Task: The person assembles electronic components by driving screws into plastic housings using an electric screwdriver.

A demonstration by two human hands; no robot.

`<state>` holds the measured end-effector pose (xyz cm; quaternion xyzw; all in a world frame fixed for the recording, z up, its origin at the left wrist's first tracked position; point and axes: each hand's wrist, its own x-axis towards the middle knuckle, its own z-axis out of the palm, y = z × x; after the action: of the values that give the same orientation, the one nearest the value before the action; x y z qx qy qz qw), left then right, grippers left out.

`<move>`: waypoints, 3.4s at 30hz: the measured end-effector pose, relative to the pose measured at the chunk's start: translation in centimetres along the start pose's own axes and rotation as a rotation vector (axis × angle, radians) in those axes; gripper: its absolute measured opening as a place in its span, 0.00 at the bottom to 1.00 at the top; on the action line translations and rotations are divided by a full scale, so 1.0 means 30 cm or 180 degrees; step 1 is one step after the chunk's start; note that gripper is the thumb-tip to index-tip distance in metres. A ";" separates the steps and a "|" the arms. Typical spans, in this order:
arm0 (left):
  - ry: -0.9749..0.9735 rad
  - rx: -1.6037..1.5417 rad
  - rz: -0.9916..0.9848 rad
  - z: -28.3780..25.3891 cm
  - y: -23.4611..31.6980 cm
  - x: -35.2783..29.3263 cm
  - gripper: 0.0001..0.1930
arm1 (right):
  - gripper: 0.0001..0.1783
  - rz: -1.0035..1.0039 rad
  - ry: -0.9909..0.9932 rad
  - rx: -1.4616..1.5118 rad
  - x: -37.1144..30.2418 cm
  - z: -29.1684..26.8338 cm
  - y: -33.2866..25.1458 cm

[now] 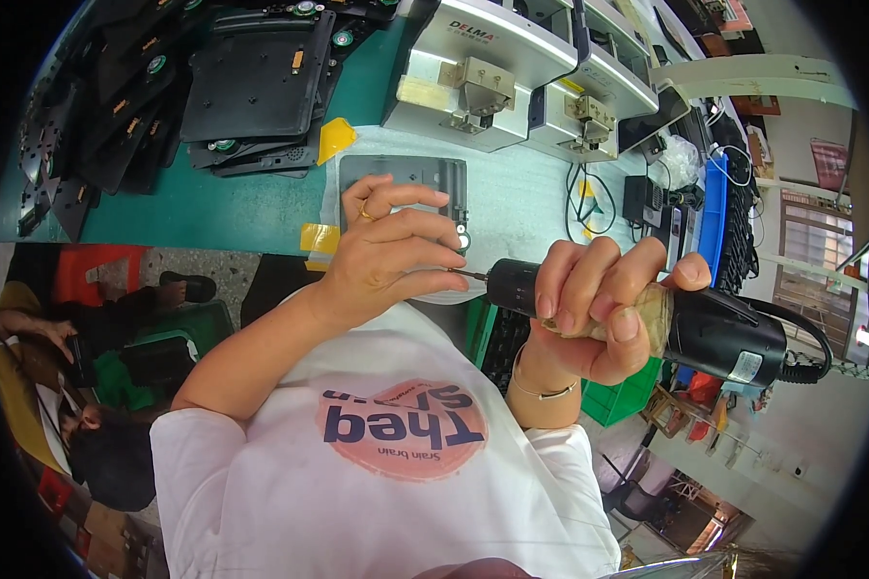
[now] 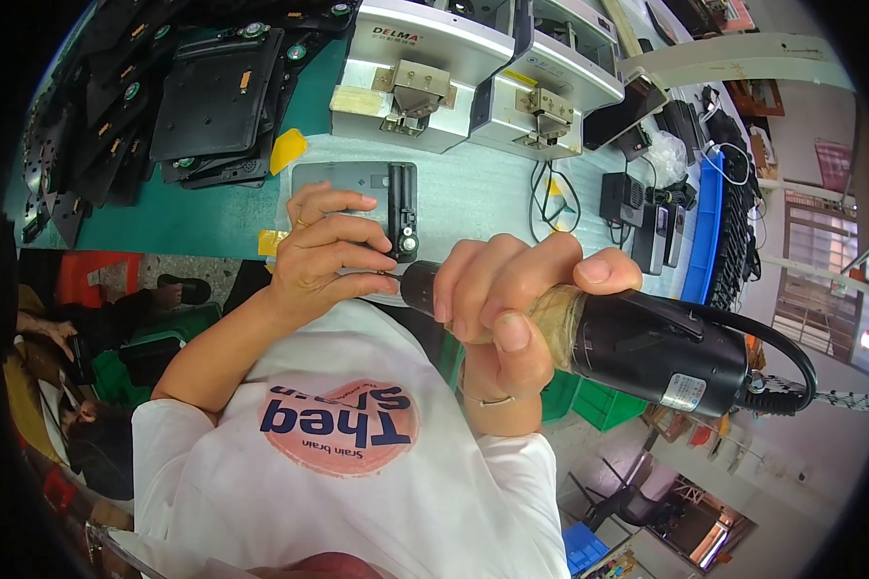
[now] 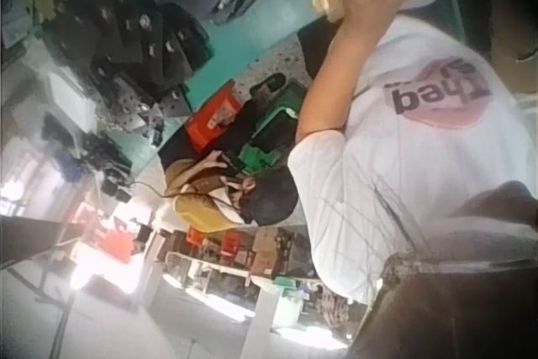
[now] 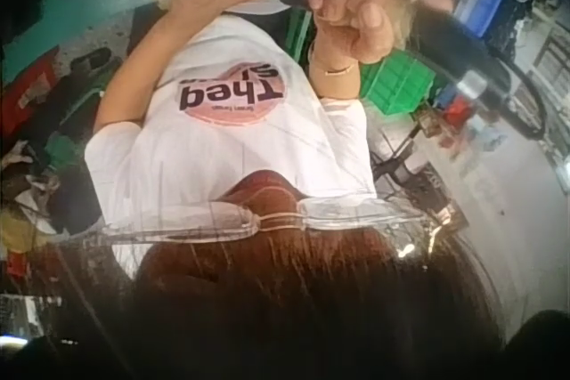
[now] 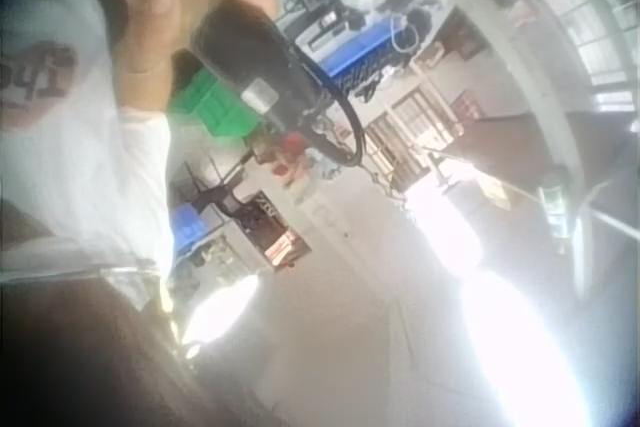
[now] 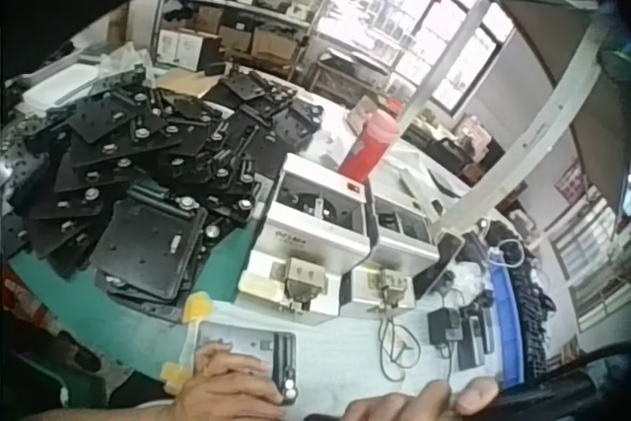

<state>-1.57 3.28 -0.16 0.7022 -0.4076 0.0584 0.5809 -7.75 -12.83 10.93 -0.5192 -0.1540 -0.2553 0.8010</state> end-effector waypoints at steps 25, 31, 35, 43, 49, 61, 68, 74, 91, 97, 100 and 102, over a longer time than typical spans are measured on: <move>-0.0646 0.1093 -0.0203 0.024 -0.006 -0.007 0.15 | 0.27 0.0181 0.0263 -0.0505 -0.030 -0.107 0.098; -0.0664 0.1057 -0.0247 0.024 -0.007 -0.006 0.15 | 0.27 0.0110 0.0244 -0.0504 -0.036 -0.112 0.119; -0.0650 0.1066 -0.0240 0.026 -0.007 -0.007 0.15 | 0.27 0.0104 0.0239 -0.0570 -0.036 -0.107 0.120; -0.0624 0.1152 -0.0268 0.037 -0.013 -0.015 0.14 | 0.31 0.0088 0.0010 -0.0759 -0.055 -0.109 0.131; -0.0645 0.1185 -0.0320 0.032 -0.012 -0.012 0.13 | 0.33 0.0067 0.0025 -0.0897 -0.052 -0.088 0.145; -0.0662 0.1158 -0.0305 0.035 -0.015 -0.020 0.15 | 0.28 -0.0194 0.0239 -0.1024 -0.093 -0.078 0.155; -0.0652 0.1252 -0.0293 0.040 -0.016 -0.025 0.14 | 0.30 -0.0005 0.0010 -0.1131 -0.067 -0.069 0.149; -0.0544 0.1323 -0.0336 0.049 -0.017 -0.022 0.13 | 0.28 -0.0060 0.0817 -0.1483 -0.049 -0.019 0.168; -0.0503 0.1227 -0.0127 0.040 0.007 -0.007 0.12 | 0.26 -0.1384 0.1311 -0.1723 0.239 -0.246 0.037; -0.0526 0.1326 -0.0127 0.041 0.012 0.006 0.13 | 0.28 -0.1575 0.1175 -0.1711 0.319 -0.314 0.061; -0.0515 0.1364 -0.0111 0.045 0.007 0.007 0.13 | 0.26 -0.1685 0.1252 -0.1890 0.329 -0.320 0.077; -0.0527 0.1366 -0.0122 0.044 0.007 0.008 0.13 | 0.27 -0.1596 0.1175 -0.1836 0.330 -0.329 0.083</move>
<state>-2.05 2.03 -0.27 0.8196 -0.4187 0.0750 0.3838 1.64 -23.45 10.04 -0.6140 -0.0518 -0.5635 0.5502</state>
